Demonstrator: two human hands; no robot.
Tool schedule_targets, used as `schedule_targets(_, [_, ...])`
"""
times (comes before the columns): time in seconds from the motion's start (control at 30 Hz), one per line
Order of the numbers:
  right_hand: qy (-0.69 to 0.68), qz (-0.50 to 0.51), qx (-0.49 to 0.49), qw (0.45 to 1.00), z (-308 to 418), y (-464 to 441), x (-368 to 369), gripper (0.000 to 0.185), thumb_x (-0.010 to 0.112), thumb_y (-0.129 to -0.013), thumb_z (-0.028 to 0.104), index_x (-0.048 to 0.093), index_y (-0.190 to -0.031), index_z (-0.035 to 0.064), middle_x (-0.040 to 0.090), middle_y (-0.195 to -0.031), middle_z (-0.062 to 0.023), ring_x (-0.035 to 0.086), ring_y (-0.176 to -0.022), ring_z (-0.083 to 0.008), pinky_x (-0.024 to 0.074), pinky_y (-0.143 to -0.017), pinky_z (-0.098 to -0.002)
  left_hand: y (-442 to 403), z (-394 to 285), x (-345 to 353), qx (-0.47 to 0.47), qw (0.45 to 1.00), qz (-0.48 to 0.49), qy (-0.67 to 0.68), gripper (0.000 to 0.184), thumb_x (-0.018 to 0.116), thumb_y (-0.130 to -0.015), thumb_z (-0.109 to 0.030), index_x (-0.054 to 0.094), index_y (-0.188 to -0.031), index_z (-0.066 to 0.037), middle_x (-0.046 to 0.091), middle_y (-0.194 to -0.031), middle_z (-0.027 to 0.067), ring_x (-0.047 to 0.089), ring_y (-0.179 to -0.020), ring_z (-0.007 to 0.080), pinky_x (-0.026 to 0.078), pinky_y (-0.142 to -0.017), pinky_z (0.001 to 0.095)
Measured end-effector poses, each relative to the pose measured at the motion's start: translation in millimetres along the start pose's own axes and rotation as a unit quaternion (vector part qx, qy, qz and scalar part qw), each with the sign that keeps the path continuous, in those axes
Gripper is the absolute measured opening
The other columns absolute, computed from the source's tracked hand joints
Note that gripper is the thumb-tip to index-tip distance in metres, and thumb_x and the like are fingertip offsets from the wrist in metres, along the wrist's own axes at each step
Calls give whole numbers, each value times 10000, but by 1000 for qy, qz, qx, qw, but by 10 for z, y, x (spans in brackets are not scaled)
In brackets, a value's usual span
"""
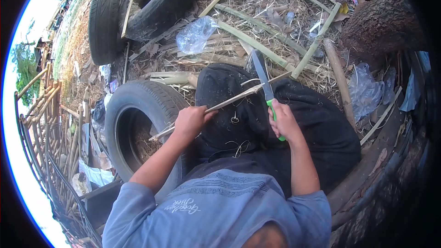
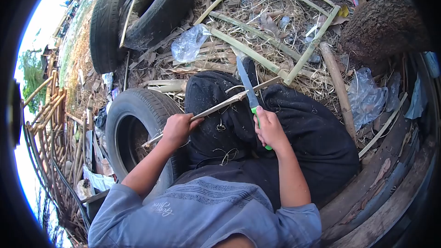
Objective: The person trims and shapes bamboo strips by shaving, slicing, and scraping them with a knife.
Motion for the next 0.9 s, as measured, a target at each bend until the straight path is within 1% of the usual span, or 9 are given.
schedule_targets(0.1, [-51,-53,-21,997,-12,-70,-51,463,346,-1023,445,430,-745,84,381,-499,19,348,-311,-75,302,-284,-242,-25,-27,-28,-1,1000,0,-6,447,595,-883,-466,664,-760,-42,636,-671,189,645,-670,380,511,-630,473])
schedule_targets(0.23, [39,-3,-15,999,44,-13,-32,471,349,-1022,455,434,-746,83,376,-496,18,344,-315,-70,292,-285,-239,-4,13,22,17,1000,-12,-2,477,588,-882,-485,658,-746,-33,631,-663,194,643,-668,383,510,-631,475])
schedule_targets(0.33, [-18,-36,-36,999,-28,-95,-39,477,349,-1021,462,437,-747,81,377,-495,18,346,-316,-69,294,-289,-238,-13,9,6,5,1000,-8,16,483,586,-884,-485,652,-735,-30,628,-658,195,640,-666,387,509,-633,478])
schedule_targets(0.4, [-16,0,-7,1000,-69,-88,58,475,350,-1021,464,441,-752,82,376,-495,20,348,-317,-68,296,-293,-236,7,9,3,-3,1000,4,7,456,596,-886,-463,666,-764,-29,624,-671,204,632,-676,393,497,-639,480])
schedule_targets(0.5, [-38,-58,-41,997,-7,-112,-97,470,347,-1016,472,429,-757,89,357,-501,12,316,-325,-75,298,-303,-233,-27,1,-21,-6,1000,10,11,431,605,-888,-442,682,-792,-29,619,-682,213,622,-686,401,486,-646,484])
schedule_targets(0.67, [18,-12,-33,999,-4,-73,-45,459,355,-1017,466,434,-766,89,356,-515,13,324,-336,-75,304,-309,-236,-33,2,-18,0,1000,7,19,439,604,-887,-450,683,-789,-29,618,-680,214,623,-684,403,487,-648,485])
schedule_targets(0.73, [-33,-83,-55,994,-16,-121,-111,468,354,-1015,474,434,-760,89,357,-517,14,326,-340,-73,303,-309,-234,-14,5,-14,-2,1000,6,18,442,603,-887,-454,684,-789,-31,617,-679,217,621,-682,404,486,-646,483])
schedule_targets(0.8, [-3,-20,-16,1000,-114,-79,82,479,345,-1019,460,442,-745,79,376,-493,8,357,-328,-77,302,-302,-237,17,1,-28,-10,1000,14,17,442,603,-887,-454,684,-788,-30,617,-680,217,622,-684,404,487,-645,483])
schedule_targets(0.9, [3,-55,-32,998,-10,-80,-78,472,344,-1021,451,440,-748,78,375,-491,9,354,-327,-77,302,-304,-243,-33,-25,-26,-5,1000,10,20,444,603,-886,-456,682,-787,-31,616,-678,218,621,-683,404,487,-643,483])
Point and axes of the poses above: each hand's wrist, its own y-axis away from the middle knuckle, its own x-axis out of the palm, z = x × y, the point moved 4 cm from there along -y, towards the middle knuckle
